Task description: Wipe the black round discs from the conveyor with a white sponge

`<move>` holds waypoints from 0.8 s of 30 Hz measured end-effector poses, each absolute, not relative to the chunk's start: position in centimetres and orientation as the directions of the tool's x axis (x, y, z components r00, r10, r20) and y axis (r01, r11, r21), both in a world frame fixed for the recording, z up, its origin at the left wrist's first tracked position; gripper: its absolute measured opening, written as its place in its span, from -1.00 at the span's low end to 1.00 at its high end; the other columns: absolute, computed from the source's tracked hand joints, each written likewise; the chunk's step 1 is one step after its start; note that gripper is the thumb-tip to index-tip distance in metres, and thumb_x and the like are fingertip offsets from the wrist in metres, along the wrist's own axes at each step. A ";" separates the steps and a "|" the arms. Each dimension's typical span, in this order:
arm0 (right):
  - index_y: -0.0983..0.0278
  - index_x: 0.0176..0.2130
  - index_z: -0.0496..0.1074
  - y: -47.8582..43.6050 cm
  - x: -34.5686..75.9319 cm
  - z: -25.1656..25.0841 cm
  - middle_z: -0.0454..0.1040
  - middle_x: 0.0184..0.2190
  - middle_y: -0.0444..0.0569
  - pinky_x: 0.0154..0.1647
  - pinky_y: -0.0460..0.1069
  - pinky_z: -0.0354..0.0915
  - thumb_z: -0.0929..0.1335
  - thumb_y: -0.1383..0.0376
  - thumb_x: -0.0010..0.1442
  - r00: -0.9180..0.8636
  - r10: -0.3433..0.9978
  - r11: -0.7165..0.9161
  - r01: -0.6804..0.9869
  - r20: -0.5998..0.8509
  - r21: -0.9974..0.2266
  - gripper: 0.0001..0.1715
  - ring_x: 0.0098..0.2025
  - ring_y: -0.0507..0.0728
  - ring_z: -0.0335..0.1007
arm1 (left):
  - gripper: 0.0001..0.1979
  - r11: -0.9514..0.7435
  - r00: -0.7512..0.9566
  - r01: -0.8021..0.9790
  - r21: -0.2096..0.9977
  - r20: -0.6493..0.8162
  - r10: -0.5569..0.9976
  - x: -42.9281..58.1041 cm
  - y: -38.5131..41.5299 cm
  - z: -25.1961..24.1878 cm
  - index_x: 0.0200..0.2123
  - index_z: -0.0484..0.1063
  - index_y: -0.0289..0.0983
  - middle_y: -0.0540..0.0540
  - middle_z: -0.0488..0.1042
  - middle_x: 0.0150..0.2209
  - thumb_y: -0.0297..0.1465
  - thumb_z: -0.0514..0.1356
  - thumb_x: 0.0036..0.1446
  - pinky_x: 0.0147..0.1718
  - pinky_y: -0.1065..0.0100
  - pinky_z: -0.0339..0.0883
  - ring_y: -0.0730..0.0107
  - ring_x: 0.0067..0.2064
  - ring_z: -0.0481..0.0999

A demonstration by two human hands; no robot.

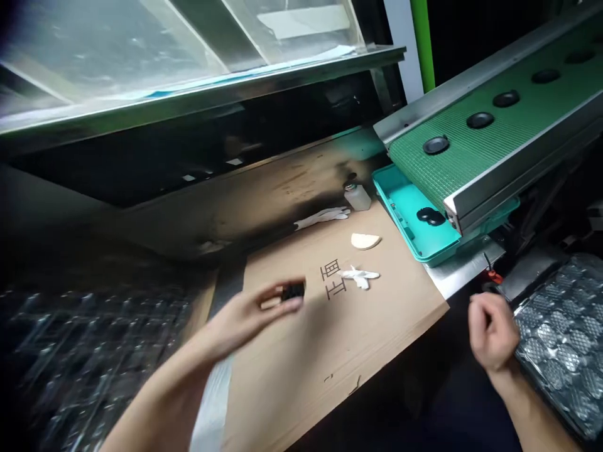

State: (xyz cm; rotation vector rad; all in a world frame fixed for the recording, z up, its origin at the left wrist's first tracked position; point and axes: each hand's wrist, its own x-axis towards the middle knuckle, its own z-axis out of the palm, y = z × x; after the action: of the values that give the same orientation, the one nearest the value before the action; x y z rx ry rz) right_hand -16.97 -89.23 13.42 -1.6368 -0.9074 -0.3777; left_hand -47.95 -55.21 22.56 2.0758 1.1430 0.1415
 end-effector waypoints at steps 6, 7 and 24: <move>0.32 0.15 0.43 -90.2 -6.4 0.5 0.55 0.04 0.18 0.16 0.21 0.38 0.52 -0.06 0.04 0.886 0.438 -0.286 0.298 0.152 -0.911 -0.18 0.05 0.26 0.48 | -0.42 -0.183 0.858 0.495 0.850 -0.444 0.259 -48.1 -80.1 11.9 0.19 0.52 0.17 -0.08 0.50 0.22 0.04 0.39 0.07 0.20 0.08 0.38 0.02 0.14 0.53; 0.33 0.10 0.45 -89.2 -5.4 -0.4 0.58 0.00 0.17 0.18 0.20 0.38 0.52 -0.07 0.03 0.870 0.479 -0.210 0.243 0.117 -0.947 -0.21 0.03 0.26 0.51 | -0.39 -0.156 0.821 0.553 0.819 -0.502 0.272 -47.5 -82.5 9.2 0.23 0.49 0.11 -0.11 0.48 0.21 0.04 0.34 0.12 0.15 0.09 0.41 0.07 0.07 0.56; 0.18 0.01 0.37 -102.9 -22.1 10.4 0.65 -0.03 0.11 -0.16 0.06 0.56 0.39 0.05 0.35 0.323 0.945 -0.118 0.475 0.048 -0.872 -0.65 -0.08 0.26 0.65 | -0.50 0.877 0.474 -0.097 0.470 -0.753 0.456 -44.6 -81.0 -3.4 0.09 0.45 -0.29 -0.27 0.61 -0.14 -0.10 0.36 0.23 -0.27 0.21 0.58 0.17 -0.21 0.67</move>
State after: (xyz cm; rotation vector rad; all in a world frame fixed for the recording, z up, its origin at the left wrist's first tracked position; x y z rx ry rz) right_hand -22.14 -102.90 10.40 -1.7376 -1.2795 0.6944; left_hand -44.65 -80.97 -3.43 0.3908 1.0269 0.3488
